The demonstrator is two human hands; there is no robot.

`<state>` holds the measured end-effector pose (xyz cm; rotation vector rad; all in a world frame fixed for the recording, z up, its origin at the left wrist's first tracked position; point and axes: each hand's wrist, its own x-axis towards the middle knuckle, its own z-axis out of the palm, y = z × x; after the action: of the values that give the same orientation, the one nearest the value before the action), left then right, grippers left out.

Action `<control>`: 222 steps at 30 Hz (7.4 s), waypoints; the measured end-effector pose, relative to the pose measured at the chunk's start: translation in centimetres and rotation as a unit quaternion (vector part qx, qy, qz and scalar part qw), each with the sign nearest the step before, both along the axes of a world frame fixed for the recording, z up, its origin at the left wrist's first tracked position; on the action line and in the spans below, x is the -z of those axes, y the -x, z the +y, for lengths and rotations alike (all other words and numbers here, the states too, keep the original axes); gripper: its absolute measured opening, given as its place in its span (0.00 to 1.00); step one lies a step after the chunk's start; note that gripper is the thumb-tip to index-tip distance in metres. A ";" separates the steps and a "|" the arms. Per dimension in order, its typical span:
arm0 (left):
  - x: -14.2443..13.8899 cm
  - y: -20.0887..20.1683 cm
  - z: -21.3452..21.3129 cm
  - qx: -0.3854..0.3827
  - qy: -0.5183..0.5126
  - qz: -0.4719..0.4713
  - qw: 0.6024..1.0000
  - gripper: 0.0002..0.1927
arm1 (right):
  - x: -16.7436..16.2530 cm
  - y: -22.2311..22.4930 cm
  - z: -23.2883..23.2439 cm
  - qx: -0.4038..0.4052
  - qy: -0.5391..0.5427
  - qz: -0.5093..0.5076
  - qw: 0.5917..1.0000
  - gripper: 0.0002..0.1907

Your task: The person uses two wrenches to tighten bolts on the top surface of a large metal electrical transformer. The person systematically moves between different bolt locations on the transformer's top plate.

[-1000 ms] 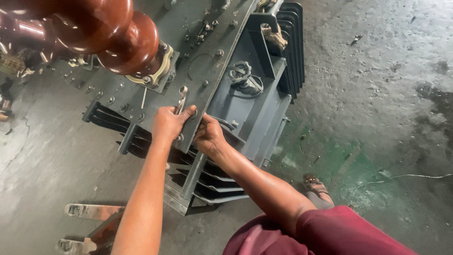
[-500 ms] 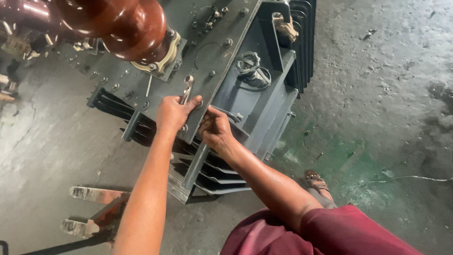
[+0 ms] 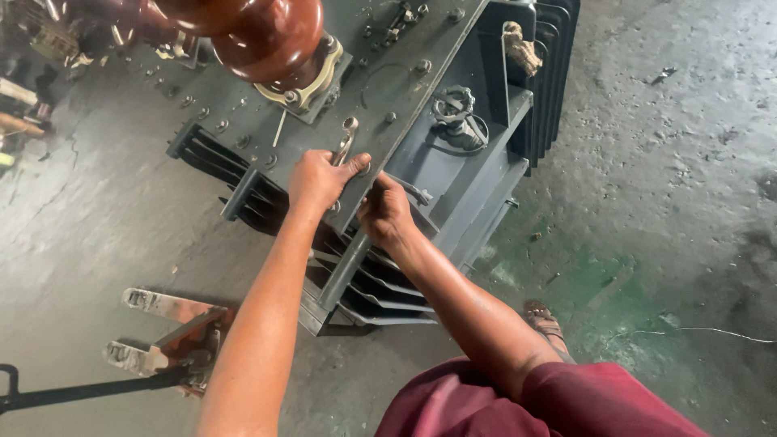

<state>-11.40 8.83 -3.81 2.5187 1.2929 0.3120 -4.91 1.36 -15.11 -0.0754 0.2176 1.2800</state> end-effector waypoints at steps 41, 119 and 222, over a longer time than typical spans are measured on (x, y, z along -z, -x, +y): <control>-0.4 -0.3 -1.4 -0.009 -0.016 -0.001 1.000 0.41 | 1.4 -1.0 0.8 0.001 -0.005 0.018 1.000 0.08; 15.4 -1.5 -9.1 0.028 0.566 -0.721 0.399 0.18 | -13.0 -20.4 -5.2 0.051 0.009 -0.999 -0.006 0.17; 9.8 -8.3 -8.0 -0.278 0.555 -0.700 0.354 0.22 | -14.2 -14.4 5.2 -0.070 -0.182 -0.972 -0.134 0.23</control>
<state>-3.15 0.83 -13.59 0.0589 0.7669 0.9411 9.51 6.59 -0.90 1.3337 2.7455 0.1229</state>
